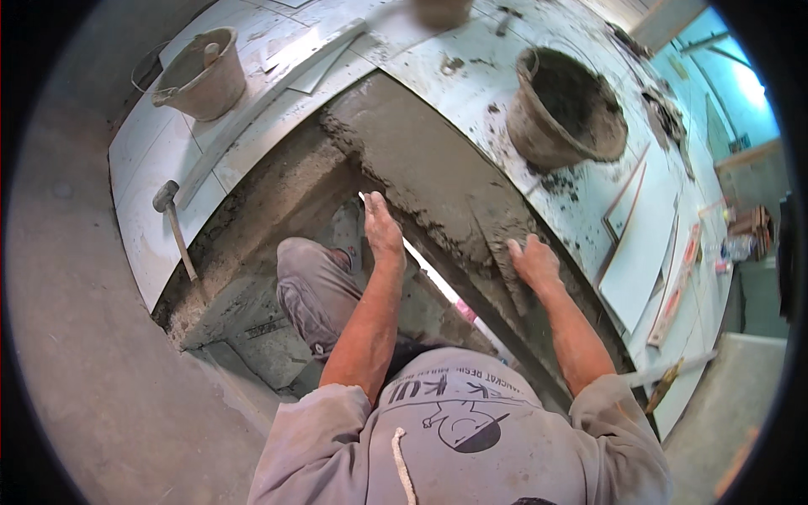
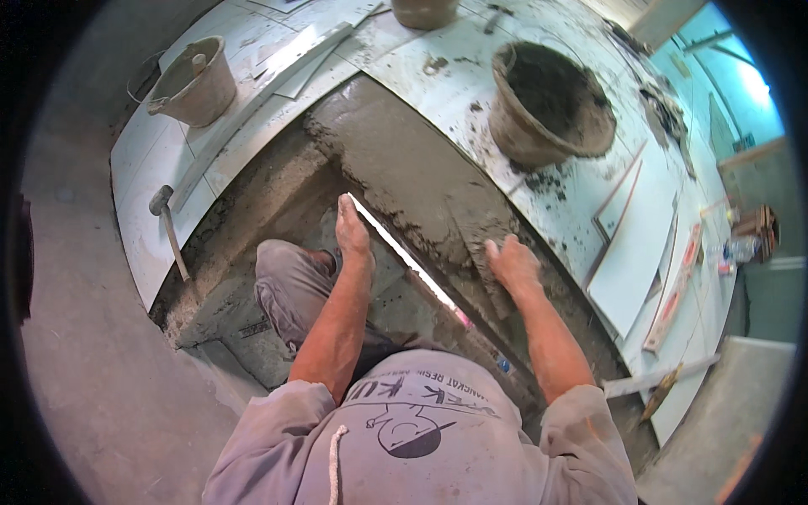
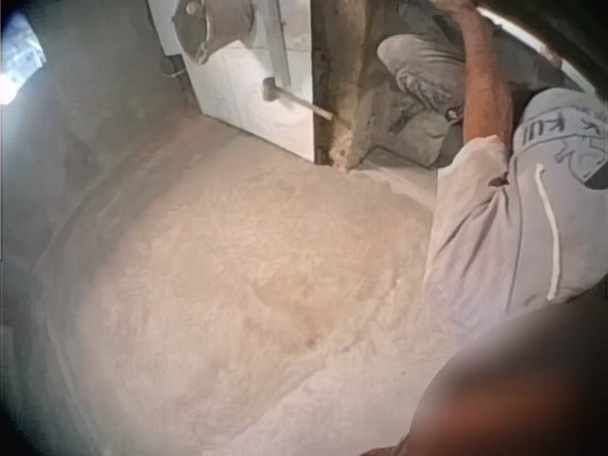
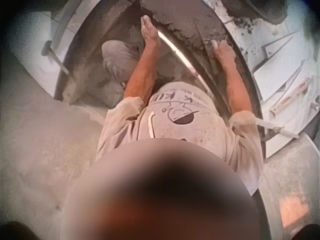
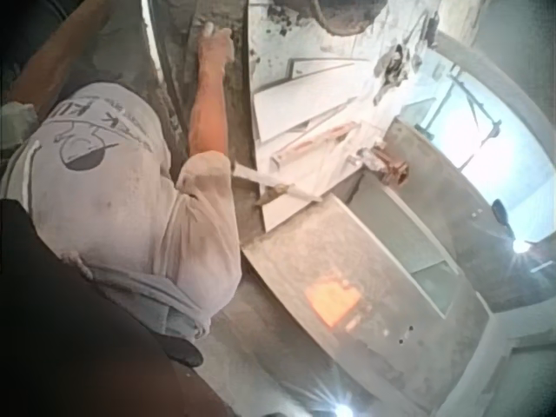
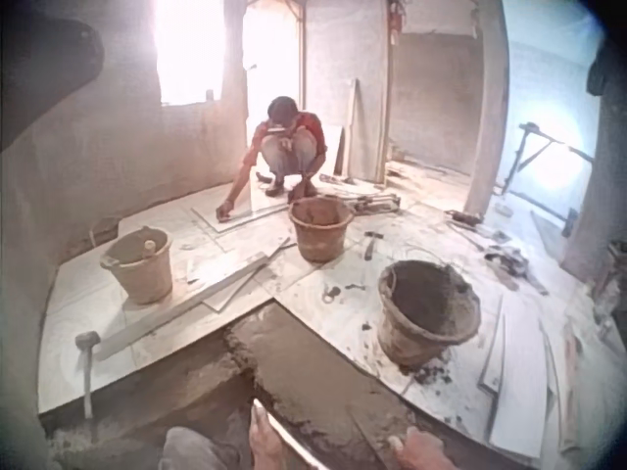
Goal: Applying mortar and laying a large ceramic floor tile, then securing it with a rubber mallet.
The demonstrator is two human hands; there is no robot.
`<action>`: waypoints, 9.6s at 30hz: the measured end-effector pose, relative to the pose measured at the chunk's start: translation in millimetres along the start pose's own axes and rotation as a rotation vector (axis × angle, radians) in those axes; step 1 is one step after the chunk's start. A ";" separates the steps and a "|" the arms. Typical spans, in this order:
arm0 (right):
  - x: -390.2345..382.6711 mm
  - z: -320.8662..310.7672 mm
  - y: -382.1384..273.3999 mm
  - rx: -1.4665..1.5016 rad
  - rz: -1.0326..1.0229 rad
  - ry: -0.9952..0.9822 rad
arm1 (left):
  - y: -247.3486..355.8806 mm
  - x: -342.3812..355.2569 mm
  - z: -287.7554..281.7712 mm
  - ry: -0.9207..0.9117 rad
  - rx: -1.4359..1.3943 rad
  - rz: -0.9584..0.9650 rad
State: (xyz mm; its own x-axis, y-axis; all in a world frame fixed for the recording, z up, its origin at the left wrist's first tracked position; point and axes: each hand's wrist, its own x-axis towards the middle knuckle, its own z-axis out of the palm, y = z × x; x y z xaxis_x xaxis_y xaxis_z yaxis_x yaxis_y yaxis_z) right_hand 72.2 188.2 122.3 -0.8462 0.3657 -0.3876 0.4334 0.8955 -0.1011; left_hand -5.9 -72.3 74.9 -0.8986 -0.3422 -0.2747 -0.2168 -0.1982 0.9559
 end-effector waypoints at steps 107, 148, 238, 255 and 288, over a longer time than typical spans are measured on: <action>-139.9 86.1 161.2 0.389 0.105 0.371 | 139.7 -160.5 89.7 -0.554 0.037 0.074; -130.4 -102.9 -61.0 0.343 -0.065 -0.006 | 161.5 12.3 -120.3 -0.095 -0.157 -0.544; 201.5 -288.2 -18.8 -0.248 -0.007 -0.637 | 121.1 -4.2 273.0 -0.595 0.899 -0.287; 223.6 -279.4 -10.7 -0.306 0.189 -0.372 | 128.1 -0.1 279.0 -0.579 0.789 -0.330; 138.6 -316.4 17.9 0.454 0.136 -0.522 | 164.4 37.5 219.1 -0.492 0.826 -0.448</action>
State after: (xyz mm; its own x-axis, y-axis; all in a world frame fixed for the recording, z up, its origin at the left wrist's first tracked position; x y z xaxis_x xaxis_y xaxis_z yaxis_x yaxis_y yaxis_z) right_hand -135.4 335.2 356.7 -0.5653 0.1957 -0.8013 0.7075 0.6144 -0.3491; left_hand -158.8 83.5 244.5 -0.6879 0.0540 -0.7238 -0.5920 0.5351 0.6026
